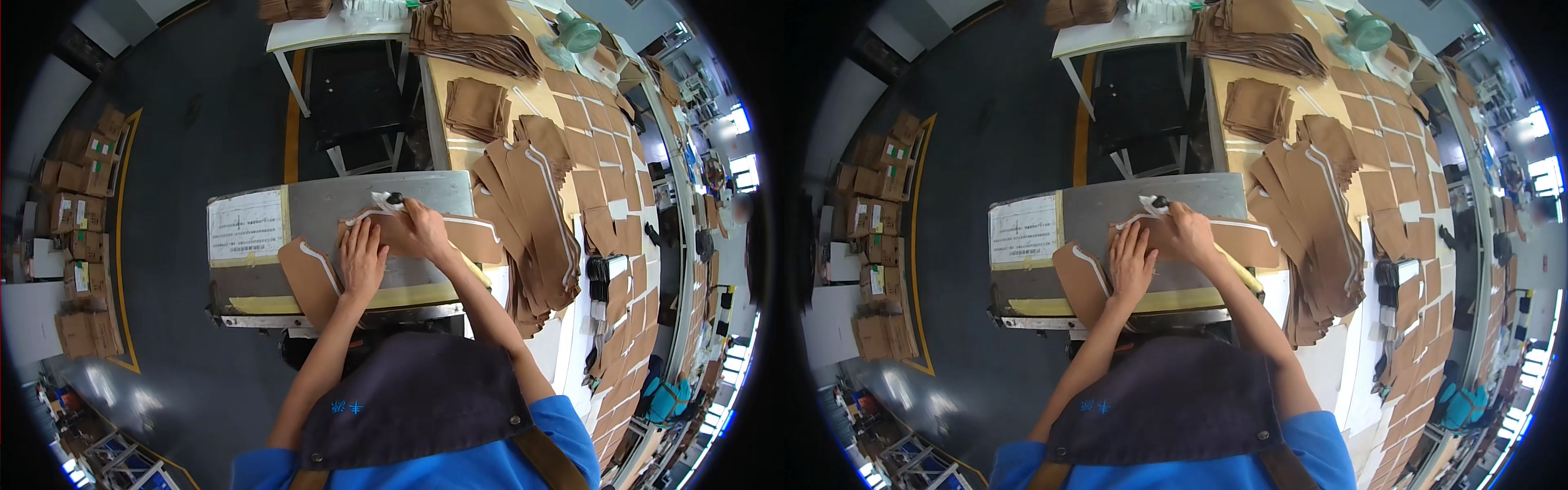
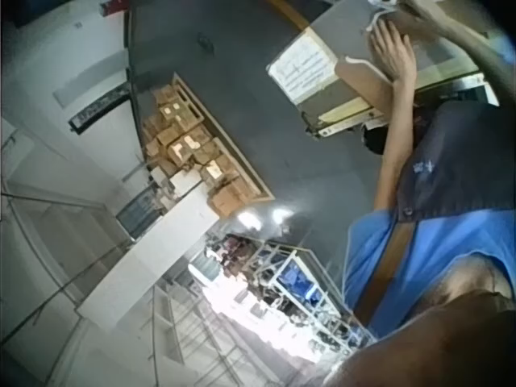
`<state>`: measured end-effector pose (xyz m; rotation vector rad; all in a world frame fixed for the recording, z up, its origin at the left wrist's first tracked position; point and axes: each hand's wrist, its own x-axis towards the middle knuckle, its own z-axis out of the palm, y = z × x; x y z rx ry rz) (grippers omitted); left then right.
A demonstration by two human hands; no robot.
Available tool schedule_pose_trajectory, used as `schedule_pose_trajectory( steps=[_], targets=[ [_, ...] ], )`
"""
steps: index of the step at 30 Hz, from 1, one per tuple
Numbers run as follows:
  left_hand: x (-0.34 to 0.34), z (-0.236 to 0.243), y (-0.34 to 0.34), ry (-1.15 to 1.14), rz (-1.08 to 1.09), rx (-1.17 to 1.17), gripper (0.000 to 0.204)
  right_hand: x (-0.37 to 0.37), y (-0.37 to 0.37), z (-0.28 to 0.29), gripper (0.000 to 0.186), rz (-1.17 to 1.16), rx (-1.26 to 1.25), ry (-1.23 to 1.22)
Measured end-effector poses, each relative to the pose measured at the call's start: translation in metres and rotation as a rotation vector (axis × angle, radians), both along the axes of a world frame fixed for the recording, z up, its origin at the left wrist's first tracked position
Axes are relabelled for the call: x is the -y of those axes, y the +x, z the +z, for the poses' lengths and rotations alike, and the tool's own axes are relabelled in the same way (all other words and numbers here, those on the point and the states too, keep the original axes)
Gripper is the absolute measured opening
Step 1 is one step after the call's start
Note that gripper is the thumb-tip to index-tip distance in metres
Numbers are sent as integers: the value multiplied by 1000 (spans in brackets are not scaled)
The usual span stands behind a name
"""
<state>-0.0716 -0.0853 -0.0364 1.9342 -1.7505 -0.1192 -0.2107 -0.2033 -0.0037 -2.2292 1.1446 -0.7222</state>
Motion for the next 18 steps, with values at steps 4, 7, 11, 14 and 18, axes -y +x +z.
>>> schedule_pose_trajectory(
  steps=[4, 7, 11, 14, 18],
  targets=[
    [0, -1, 1, 29, 14, 15, 50, -2, 34, -2, 20, 45, 13, -12],
    [-2, -1, 3, 26, 13, -5, 52, -3, 38, -2, 17, 70, -131, 18],
    [-1, -3, 3, 6, 8, -7, 53, -1, 46, -2, 21, 55, -83, -32],
    [-1, -5, 3, 5, 10, -16, 54, 4, 46, 2, 20, 147, -218, 12],
    [-3, -4, 3, -9, 22, -10, 56, -6, 52, 6, 18, 121, -140, 9]
  ],
)
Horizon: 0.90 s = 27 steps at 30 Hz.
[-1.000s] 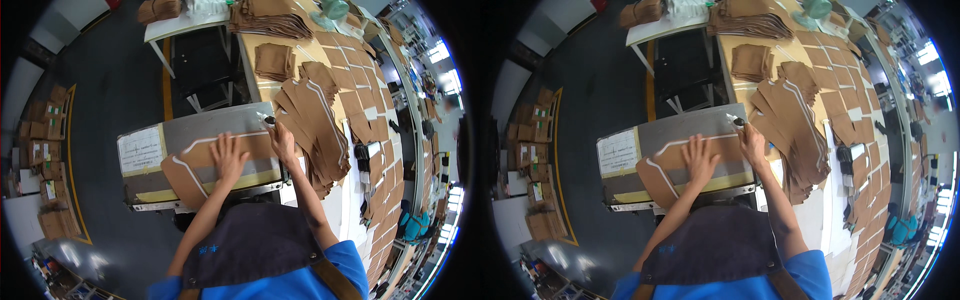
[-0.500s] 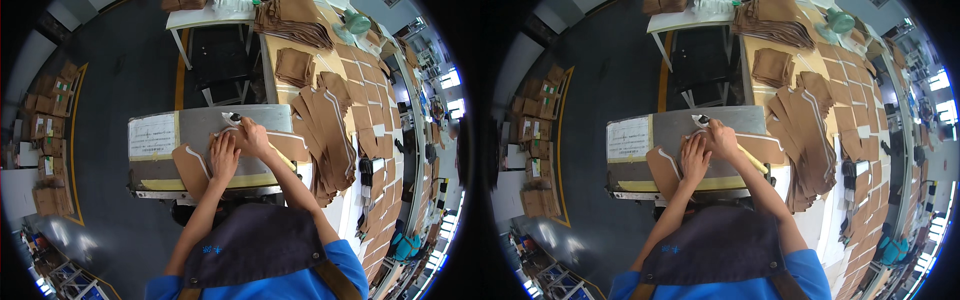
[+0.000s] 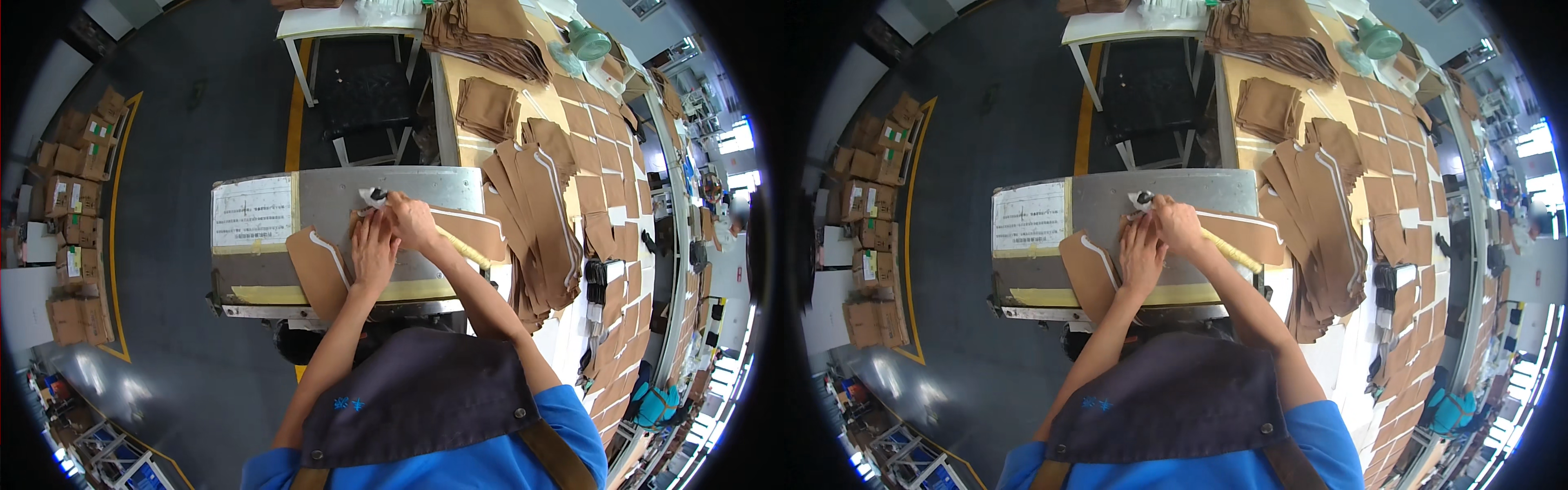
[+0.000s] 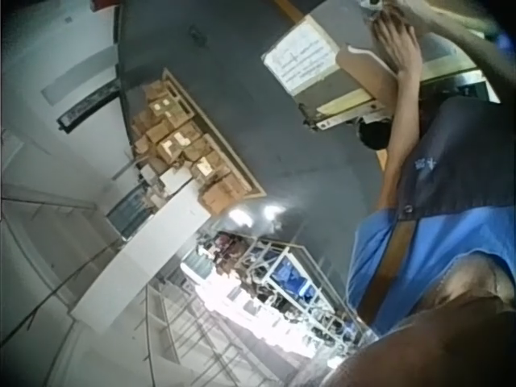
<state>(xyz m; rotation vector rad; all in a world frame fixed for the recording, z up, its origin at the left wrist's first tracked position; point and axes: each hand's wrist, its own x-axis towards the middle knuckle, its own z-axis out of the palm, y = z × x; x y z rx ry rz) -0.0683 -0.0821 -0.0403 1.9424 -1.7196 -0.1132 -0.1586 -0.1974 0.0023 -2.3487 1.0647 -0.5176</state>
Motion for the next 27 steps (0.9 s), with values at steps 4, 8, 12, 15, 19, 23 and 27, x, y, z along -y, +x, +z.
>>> schedule_pose_trajectory(
  steps=[4, 8, 12, 15, 19, 23, 27],
  targets=[
    [0, 0, -2, -28, 2, -3, 58, 0, -1, -5, 17, 38, -46, -8],
    [-1, 8, 1, -31, 7, -86, 57, 3, -3, -7, 18, 38, -50, 34],
    [-20, 22, 26, 95, -106, -321, 48, 13, -49, -8, 16, -220, -66, 78],
    [-64, 61, 66, 293, -492, -225, 44, 27, -136, -14, 26, -472, 28, -9],
    [-85, 77, 82, 441, -666, -99, 48, 43, -229, -36, 44, -498, -31, 133],
    [-67, 73, 81, 464, -795, 98, 39, 29, -251, -58, 46, -425, -59, 291],
    [-64, 63, 91, 552, -883, 130, 27, 3, -266, -36, 33, -502, 29, 131]
  ],
)
